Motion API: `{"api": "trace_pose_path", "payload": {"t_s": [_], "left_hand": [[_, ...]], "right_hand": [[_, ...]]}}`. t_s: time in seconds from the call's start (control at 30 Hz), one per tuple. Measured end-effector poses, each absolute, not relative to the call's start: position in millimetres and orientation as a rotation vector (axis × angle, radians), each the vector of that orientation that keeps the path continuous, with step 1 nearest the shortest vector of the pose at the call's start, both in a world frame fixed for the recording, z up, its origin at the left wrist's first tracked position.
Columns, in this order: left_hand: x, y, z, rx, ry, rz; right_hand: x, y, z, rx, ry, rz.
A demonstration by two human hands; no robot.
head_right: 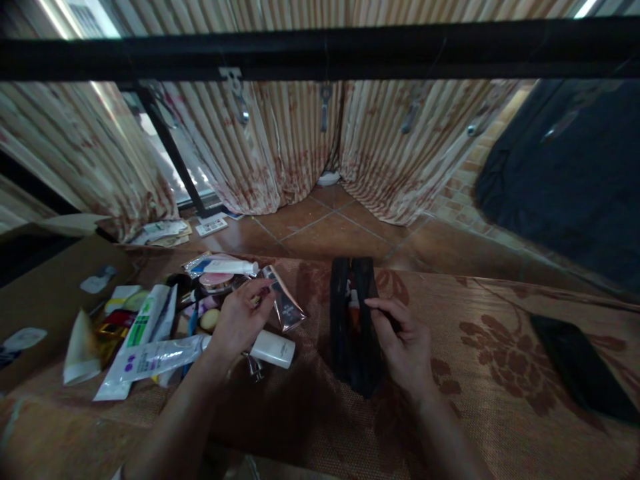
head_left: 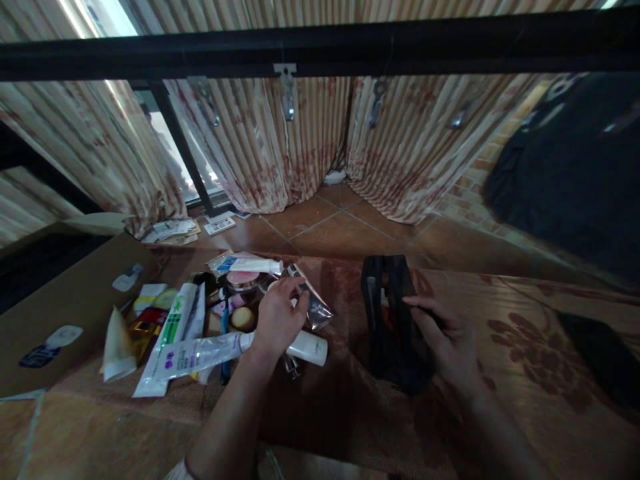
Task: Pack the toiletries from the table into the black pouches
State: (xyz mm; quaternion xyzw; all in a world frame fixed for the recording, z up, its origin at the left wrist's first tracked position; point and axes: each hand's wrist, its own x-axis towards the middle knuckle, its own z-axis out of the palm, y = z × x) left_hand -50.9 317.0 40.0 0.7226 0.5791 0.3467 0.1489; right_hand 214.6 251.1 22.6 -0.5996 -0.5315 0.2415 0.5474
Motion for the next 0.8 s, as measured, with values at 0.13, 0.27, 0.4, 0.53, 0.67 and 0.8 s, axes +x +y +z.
{"api": "trace_pose_path", "payload": {"t_s": [0.13,0.27,0.4,0.53,0.67,0.8], "left_hand": [[-49,315,39,2.193,1.689,0.859],[-44,314,38,2.251,1.66,0.83],[-35,312,34,2.283,1.634,0.739],[-24,309,27,2.352,1.621,0.619],[-19,306,24,2.397,1.643,0.527],[-15,306,25,2.391,1.647,0.502]], "right_hand": [[215,252,21,-1.426,-1.265,0.571],[214,252,21,-1.428,-1.275,0.546],[215,252,22,-1.421,-1.289,0.561],[215,251,24,-1.424,-1.298,0.564],[213,251,26,-1.416,-1.27,0.548],[213,250,27,-1.412,-1.257,0.569]]}}
